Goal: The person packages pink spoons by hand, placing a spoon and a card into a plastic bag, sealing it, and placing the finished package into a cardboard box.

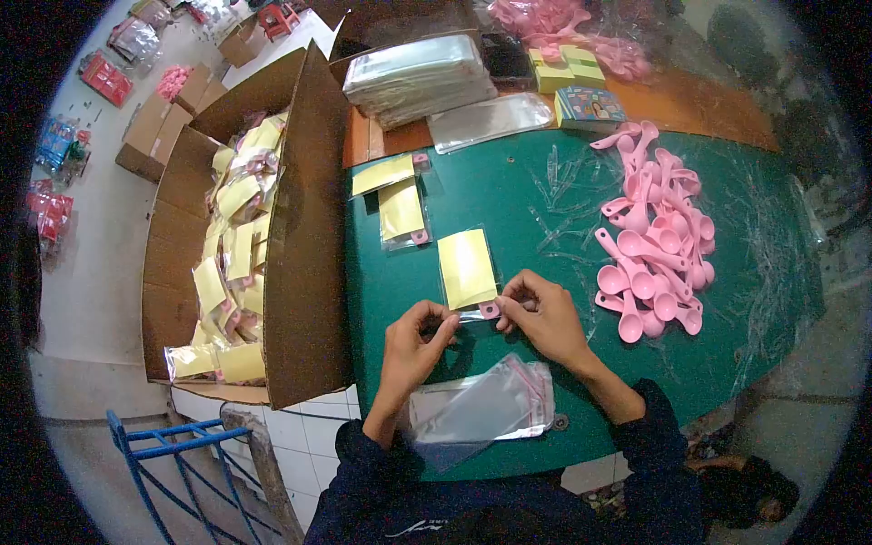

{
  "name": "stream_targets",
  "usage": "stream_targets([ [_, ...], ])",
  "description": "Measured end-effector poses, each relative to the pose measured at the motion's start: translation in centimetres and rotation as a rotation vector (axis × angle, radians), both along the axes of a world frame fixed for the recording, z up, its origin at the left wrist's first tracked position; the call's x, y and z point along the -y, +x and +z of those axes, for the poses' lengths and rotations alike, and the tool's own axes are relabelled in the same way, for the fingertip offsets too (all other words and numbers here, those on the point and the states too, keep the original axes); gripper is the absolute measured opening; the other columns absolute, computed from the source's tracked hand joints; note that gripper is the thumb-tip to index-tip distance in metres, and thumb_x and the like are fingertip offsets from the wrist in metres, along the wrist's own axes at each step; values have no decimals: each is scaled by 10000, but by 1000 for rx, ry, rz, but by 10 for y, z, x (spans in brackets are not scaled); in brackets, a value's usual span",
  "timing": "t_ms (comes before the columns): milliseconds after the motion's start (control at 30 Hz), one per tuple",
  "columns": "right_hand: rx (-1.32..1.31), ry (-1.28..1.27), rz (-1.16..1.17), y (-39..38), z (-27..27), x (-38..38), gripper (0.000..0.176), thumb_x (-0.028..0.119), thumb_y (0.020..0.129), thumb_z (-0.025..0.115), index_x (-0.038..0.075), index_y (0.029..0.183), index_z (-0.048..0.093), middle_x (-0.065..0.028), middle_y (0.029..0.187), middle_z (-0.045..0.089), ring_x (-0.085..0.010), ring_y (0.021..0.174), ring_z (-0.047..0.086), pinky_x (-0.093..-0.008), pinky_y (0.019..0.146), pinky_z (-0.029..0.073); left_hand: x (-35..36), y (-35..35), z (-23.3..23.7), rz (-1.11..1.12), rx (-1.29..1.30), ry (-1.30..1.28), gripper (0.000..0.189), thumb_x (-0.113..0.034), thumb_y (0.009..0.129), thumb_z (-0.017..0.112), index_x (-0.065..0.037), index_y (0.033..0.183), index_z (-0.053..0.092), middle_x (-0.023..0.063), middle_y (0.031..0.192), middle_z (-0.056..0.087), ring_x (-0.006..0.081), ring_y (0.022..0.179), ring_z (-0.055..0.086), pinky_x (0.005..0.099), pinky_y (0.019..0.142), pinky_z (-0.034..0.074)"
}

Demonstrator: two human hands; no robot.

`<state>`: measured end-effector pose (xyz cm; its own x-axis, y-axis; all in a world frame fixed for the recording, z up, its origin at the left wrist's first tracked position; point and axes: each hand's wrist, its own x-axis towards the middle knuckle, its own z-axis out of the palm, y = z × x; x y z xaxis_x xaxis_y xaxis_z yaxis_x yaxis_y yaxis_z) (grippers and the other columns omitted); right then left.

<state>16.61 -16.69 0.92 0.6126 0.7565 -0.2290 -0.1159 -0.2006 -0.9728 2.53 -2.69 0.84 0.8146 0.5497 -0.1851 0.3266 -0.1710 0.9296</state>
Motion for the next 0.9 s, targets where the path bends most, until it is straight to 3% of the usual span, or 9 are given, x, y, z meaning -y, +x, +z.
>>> stream_targets([
  [233, 6, 51, -87, -5, -1, -4, 107, 18, 830, 587, 5, 849, 482, -69, 726, 599, -96, 604, 604, -205, 513, 473, 3, 2, -2, 65, 93, -92, 165, -97, 838, 615, -13, 932, 508, 54, 854, 592, 86, 765, 588, 220, 533, 492],
  [333, 30, 59, -45, -4, -6, -4, 116, 13, 824, 589, 3, 904, 505, -60, 726, 600, -90, 598, 598, -207, 514, 473, -1, 0, -5, -13, 48, -69, 162, -74, 832, 609, -10, 942, 508, 51, 873, 589, 87, 750, 580, 219, 529, 495],
  [533, 77, -7, 3, -4, 1, -4, 247, 56, 822, 590, -9, 1057, 552, -60, 741, 621, -83, 593, 591, -222, 523, 469, -1, -2, -2, -32, 123, 6, 320, -58, 813, 609, -56, 1124, 535, 47, 1035, 582, 88, 787, 565, 209, 534, 489],
  [667, 448, -83, -23, 25, 14, 11, 185, 132, 808, 606, 12, 949, 610, -54, 759, 626, -104, 625, 593, -258, 547, 462, -16, -9, 30, -40, 156, -89, 431, -94, 819, 603, -79, 1237, 496, 43, 1148, 563, 96, 856, 558, 202, 549, 476],
  [767, 1041, -258, -156, 65, 19, 34, 223, 112, 765, 619, 14, 963, 587, -119, 903, 604, -251, 834, 573, -347, 711, 457, -38, 0, 54, 1, 250, -3, 405, -56, 814, 596, -71, 1210, 514, 64, 1147, 564, 99, 814, 553, 217, 557, 485],
  [833, 1233, -504, -200, 77, 20, 44, 237, 105, 755, 618, 9, 966, 570, -127, 919, 593, -298, 858, 541, -386, 749, 435, -66, 15, 52, -10, 205, 82, 397, -83, 826, 590, -61, 1214, 508, 97, 1151, 569, 138, 869, 577, 252, 655, 499],
  [900, 1352, -639, -204, 80, 17, 48, 237, 101, 749, 617, 5, 957, 557, -132, 921, 585, -325, 862, 521, -414, 758, 422, -91, 27, 24, -13, 305, 236, 396, -126, 837, 590, -39, 1212, 497, 154, 1145, 567, 248, 1033, 574, 318, 818, 471],
])
